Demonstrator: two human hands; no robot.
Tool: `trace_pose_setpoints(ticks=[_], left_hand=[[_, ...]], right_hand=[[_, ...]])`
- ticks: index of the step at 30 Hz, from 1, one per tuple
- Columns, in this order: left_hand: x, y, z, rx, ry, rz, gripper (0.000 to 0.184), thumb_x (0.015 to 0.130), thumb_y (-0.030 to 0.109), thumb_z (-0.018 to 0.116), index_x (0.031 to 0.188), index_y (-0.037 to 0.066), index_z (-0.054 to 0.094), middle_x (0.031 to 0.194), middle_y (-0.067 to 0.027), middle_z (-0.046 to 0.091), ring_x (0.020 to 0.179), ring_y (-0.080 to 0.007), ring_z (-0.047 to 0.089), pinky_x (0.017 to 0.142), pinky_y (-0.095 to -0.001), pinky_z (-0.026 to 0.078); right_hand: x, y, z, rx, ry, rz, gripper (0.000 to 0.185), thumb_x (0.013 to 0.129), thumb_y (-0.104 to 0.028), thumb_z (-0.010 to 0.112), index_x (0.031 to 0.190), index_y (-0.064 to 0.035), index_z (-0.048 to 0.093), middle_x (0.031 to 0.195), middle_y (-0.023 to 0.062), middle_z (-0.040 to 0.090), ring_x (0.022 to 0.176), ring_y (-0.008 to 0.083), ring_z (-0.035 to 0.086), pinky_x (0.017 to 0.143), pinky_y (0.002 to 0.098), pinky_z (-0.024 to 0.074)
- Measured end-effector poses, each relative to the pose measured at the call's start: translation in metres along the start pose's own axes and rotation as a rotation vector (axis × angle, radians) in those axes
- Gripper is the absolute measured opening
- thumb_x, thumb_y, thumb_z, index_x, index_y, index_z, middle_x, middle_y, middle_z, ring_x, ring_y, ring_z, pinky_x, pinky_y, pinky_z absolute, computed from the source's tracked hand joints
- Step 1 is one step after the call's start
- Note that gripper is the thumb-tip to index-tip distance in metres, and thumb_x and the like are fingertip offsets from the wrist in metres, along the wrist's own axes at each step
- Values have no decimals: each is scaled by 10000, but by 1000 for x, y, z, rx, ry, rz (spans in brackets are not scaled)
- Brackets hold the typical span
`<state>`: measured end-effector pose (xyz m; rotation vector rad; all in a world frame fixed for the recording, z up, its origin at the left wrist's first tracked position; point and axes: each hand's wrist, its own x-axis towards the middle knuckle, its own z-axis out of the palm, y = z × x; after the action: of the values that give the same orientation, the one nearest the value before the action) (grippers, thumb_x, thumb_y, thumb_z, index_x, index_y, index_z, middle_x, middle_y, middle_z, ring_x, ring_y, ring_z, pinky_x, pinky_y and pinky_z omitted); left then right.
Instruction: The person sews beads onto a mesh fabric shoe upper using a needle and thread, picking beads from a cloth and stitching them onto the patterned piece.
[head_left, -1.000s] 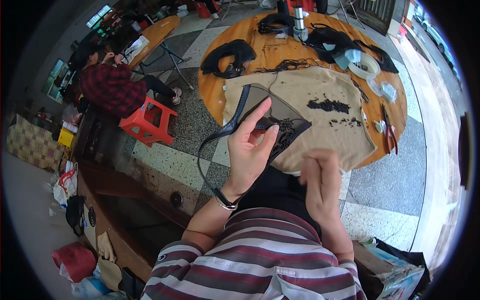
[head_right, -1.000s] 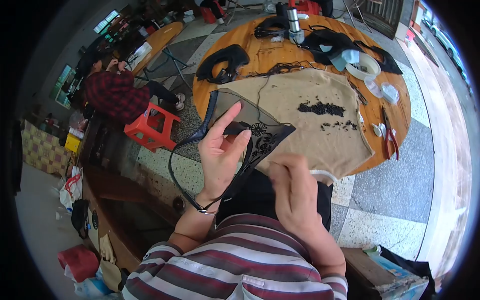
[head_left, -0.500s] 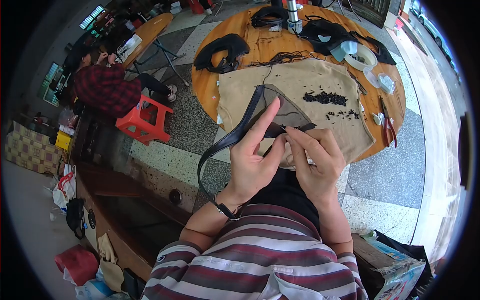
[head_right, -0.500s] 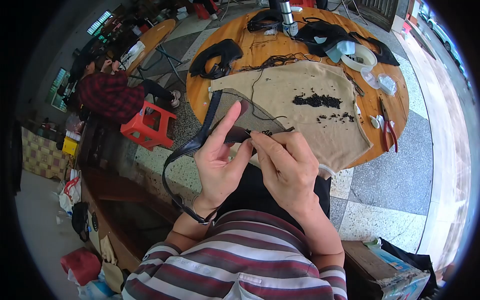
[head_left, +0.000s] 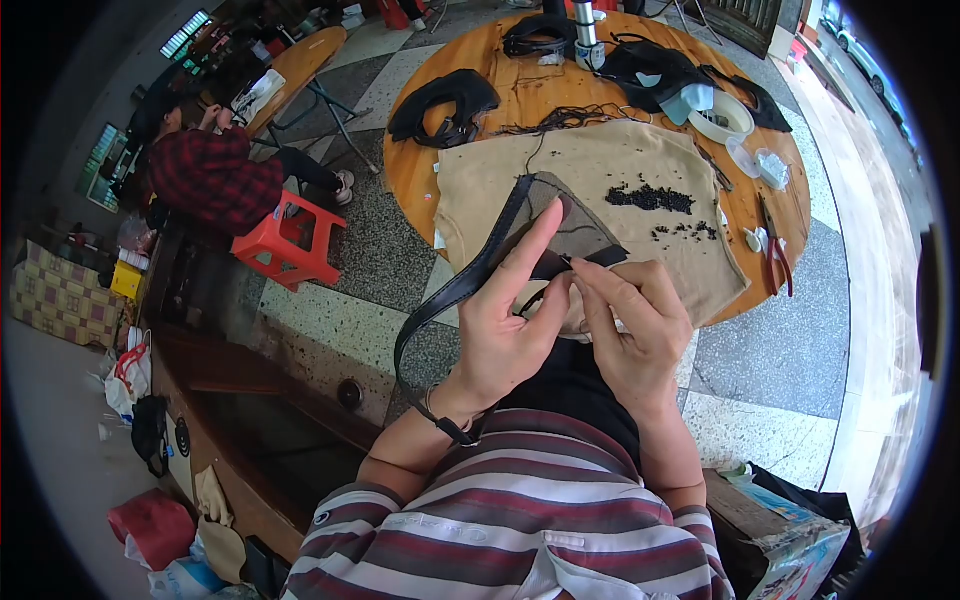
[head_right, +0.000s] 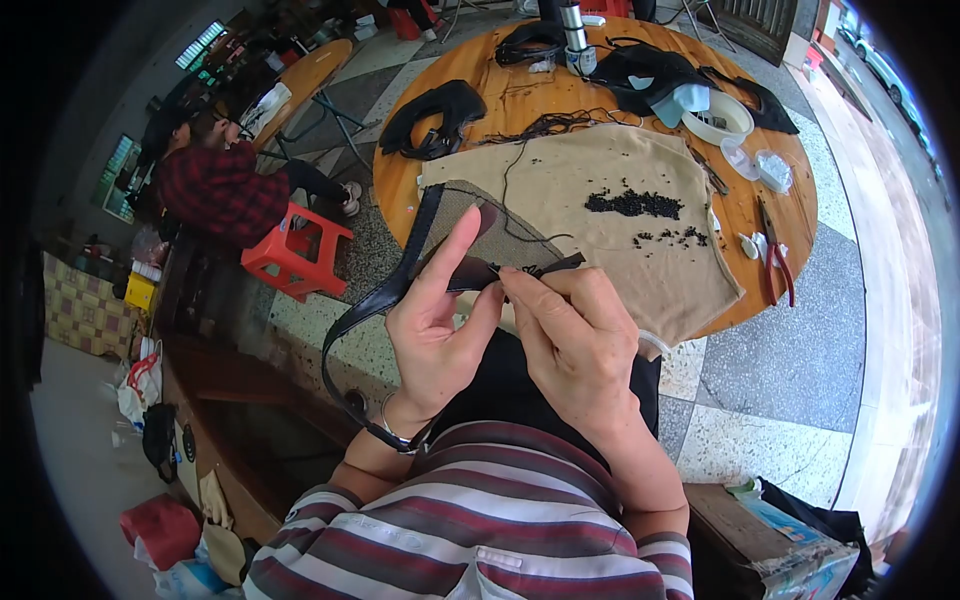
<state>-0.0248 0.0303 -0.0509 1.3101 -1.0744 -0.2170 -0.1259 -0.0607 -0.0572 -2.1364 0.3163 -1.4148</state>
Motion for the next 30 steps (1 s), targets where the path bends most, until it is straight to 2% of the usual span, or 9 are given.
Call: trace_pose_setpoints(ticks=[6,9,15,19,20,21,23,26,30], left_hand=[[-2,-1,-1,333,-12,181,545,778,-96,601,1303,3,493,1277,-170,539,945,-219,599,820,-290,481],[7,-6,3,556,15,489,628,658,-132,625,1254,53,562,1271,-153,548,718,-227,563,682,-301,494],[2,-13,12,553,-60,530,657,587,-126,617,1210,81,603,1273,-91,565,750,-205,568,673,-262,492],[7,-17,3,277,-99,285,602,733,-127,605,1296,70,527,1267,-144,560,963,-270,620,806,-301,497],[6,-22,-1,125,-136,149,573,810,-106,579,1349,41,451,1315,-151,519,1149,-248,552,889,-302,467],[6,-26,-8,-119,-199,-14,612,823,-109,574,1387,27,381,1382,-123,453,1223,-177,468,904,-259,455],[12,-16,-17,-356,-323,-111,659,825,-108,585,1414,28,325,1409,-86,416,1193,-125,460,876,-223,454],[15,-15,-15,-464,-401,-214,698,816,-116,595,1429,50,304,1389,-59,436,1063,-65,500,802,-177,458],[16,-18,-10,-517,-400,-332,744,777,-111,646,1423,26,302,1381,-87,435,1126,-111,501,841,-227,476]], right_hand=[[1,-4,-2,-36,-22,3,274,674,75,697,932,-14,687,744,68,543,638,199,542,548,301,441],[1,-7,0,-48,8,10,251,677,81,684,912,-6,676,745,76,544,636,212,553,548,307,446],[-2,3,3,-4,3,155,211,677,90,661,865,2,624,746,81,550,594,218,559,529,308,453],[1,10,-10,521,-5,506,230,741,55,638,955,-16,595,742,28,550,630,115,553,541,266,437],[3,29,-24,343,-2,389,220,832,-58,629,1044,-25,577,748,-7,554,682,52,526,581,220,414],[14,33,-36,409,127,462,196,886,-155,609,1028,-19,608,768,-6,577,694,46,518,607,192,391],[25,52,-48,227,-68,542,206,912,-175,575,1012,-6,637,810,-2,613,693,52,525,612,195,409],[17,63,-37,766,-582,741,179,902,-159,596,983,-14,662,844,-5,635,727,55,552,643,196,439],[-1,53,-18,1139,-470,1071,222,850,-175,674,1027,-44,654,890,-13,652,796,62,593,700,204,472]])
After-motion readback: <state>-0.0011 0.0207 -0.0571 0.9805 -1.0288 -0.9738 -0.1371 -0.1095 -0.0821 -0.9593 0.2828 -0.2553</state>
